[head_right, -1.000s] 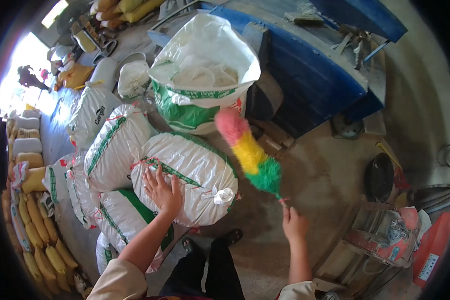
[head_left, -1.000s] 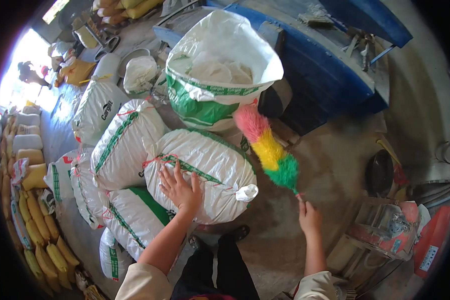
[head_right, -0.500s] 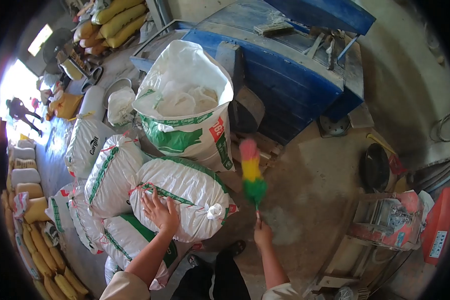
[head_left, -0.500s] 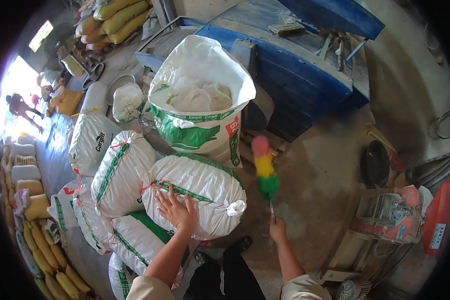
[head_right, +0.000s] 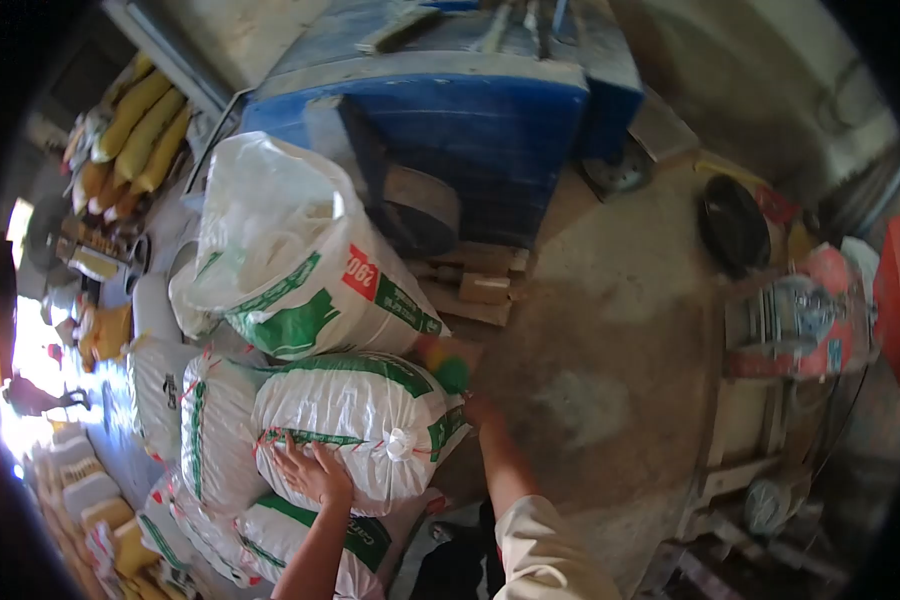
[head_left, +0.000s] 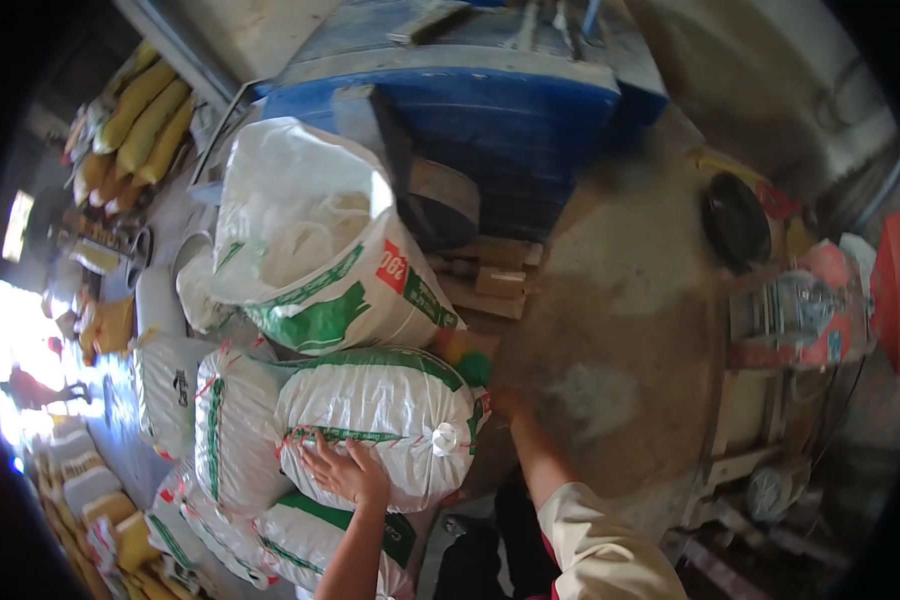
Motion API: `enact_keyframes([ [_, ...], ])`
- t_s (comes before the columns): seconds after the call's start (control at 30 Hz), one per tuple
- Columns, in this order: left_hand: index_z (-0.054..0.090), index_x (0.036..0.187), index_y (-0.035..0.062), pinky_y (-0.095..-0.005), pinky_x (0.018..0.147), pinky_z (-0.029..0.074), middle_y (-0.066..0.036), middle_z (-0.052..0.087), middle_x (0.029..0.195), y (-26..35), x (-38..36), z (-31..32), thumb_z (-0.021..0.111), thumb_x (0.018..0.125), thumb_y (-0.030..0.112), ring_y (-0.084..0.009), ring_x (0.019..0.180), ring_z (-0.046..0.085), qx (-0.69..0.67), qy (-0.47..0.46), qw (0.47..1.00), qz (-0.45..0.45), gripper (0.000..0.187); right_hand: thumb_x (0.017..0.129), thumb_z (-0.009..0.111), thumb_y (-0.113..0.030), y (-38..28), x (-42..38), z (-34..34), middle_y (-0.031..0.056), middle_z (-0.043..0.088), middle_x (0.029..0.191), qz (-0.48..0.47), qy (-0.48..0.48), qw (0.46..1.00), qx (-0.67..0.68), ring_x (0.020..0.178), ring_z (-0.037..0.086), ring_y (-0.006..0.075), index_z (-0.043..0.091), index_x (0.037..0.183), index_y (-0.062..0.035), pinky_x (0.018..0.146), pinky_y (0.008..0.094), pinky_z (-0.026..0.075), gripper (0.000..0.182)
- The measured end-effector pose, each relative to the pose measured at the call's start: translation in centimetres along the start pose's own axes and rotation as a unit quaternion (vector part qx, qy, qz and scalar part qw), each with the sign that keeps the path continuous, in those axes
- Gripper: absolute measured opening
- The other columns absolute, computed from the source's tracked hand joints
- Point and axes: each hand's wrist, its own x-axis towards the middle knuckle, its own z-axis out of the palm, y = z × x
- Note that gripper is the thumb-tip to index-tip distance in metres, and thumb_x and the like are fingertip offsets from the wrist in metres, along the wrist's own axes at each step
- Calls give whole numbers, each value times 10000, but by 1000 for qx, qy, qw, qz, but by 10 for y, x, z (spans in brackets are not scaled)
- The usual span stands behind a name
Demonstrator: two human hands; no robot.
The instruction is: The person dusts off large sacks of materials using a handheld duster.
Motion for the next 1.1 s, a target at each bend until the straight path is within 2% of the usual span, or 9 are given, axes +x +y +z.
enact_keyframes([
  [0.17, 385, 1274, 105, -453, 1007, 179, -187, 258, 1365, -1, 0, 4, 369, 862, 441, -327, 1270, 227, 32, 18, 999, 16, 532, 897, 308, -230, -4, -9, 5, 197, 556, 1051, -41, 128, 989, -56, 940, 547, 352, 383, 1273, -149, 811, 454, 424, 392],
  [0.33, 381, 1268, 76, -431, 1004, 206, -187, 303, 1338, -5, 2, 6, 369, 868, 399, -325, 1250, 260, 50, 15, 998, 35, 514, 893, 338, -277, -60, -23, -24, 252, 574, 847, -83, 195, 954, 210, 807, 544, 422, 457, 1160, -71, 700, 499, 411, 358],
  [0.53, 389, 1255, 57, -427, 1003, 214, -208, 314, 1322, -4, 4, 8, 345, 865, 423, -340, 1239, 275, 30, 17, 999, 38, 536, 875, 380, -227, 54, 42, 75, 217, 599, 819, -15, 142, 988, 62, 779, 577, 376, 559, 871, 6, 674, 457, 437, 294],
  [0.63, 397, 1249, 65, -444, 996, 217, -215, 303, 1325, -6, 4, 7, 322, 863, 473, -349, 1240, 272, 27, 23, 998, 55, 566, 891, 370, -269, 111, 25, 124, 175, 606, 759, -199, 91, 956, -195, 718, 593, 303, 577, 813, 11, 645, 401, 447, 357],
  [0.7, 398, 1244, 57, -442, 992, 226, -216, 321, 1313, -7, 5, 9, 327, 866, 461, -349, 1234, 282, 35, 26, 997, 68, 558, 912, 352, -323, 25, -76, 40, 132, 582, 695, 105, 57, 929, 350, 680, 569, 237, 603, 881, -2, 642, 353, 437, 409],
  [0.8, 406, 1228, 24, -428, 980, 254, -220, 391, 1257, -3, 5, 5, 350, 873, 408, -348, 1200, 329, 44, 35, 995, 86, 526, 913, 343, -391, 54, -132, 71, 110, 542, 665, 7, 26, 884, 467, 675, 540, 211, 608, 934, -25, 658, 332, 424, 453],
  [0.93, 419, 1218, 18, -423, 984, 251, -218, 380, 1267, -8, 7, 10, 366, 868, 384, -343, 1200, 326, 40, 55, 992, 110, 509, 894, 270, -492, 125, -172, 88, 178, 593, 918, 18, -49, 977, 206, 869, 571, 328, 573, 1050, -95, 768, 393, 425, 524],
  [1.0, 402, 1227, 4, -415, 995, 238, -213, 370, 1277, -17, 10, 16, 378, 864, 373, -337, 1210, 308, 34, 39, 994, 91, 519, 888, 235, -501, 133, -175, 54, 180, 566, 1042, 242, -104, 962, 77, 980, 535, 341, 513, 1153, -155, 834, 429, 413, 517],
  [1.1, 402, 1222, -11, -416, 996, 237, -213, 364, 1281, -16, 9, 17, 383, 862, 369, -335, 1210, 306, 34, 43, 994, 98, 524, 893, 235, -484, 181, -161, 91, 185, 574, 1020, 266, 11, 958, 106, 966, 541, 345, 527, 1136, -168, 831, 432, 415, 494],
])
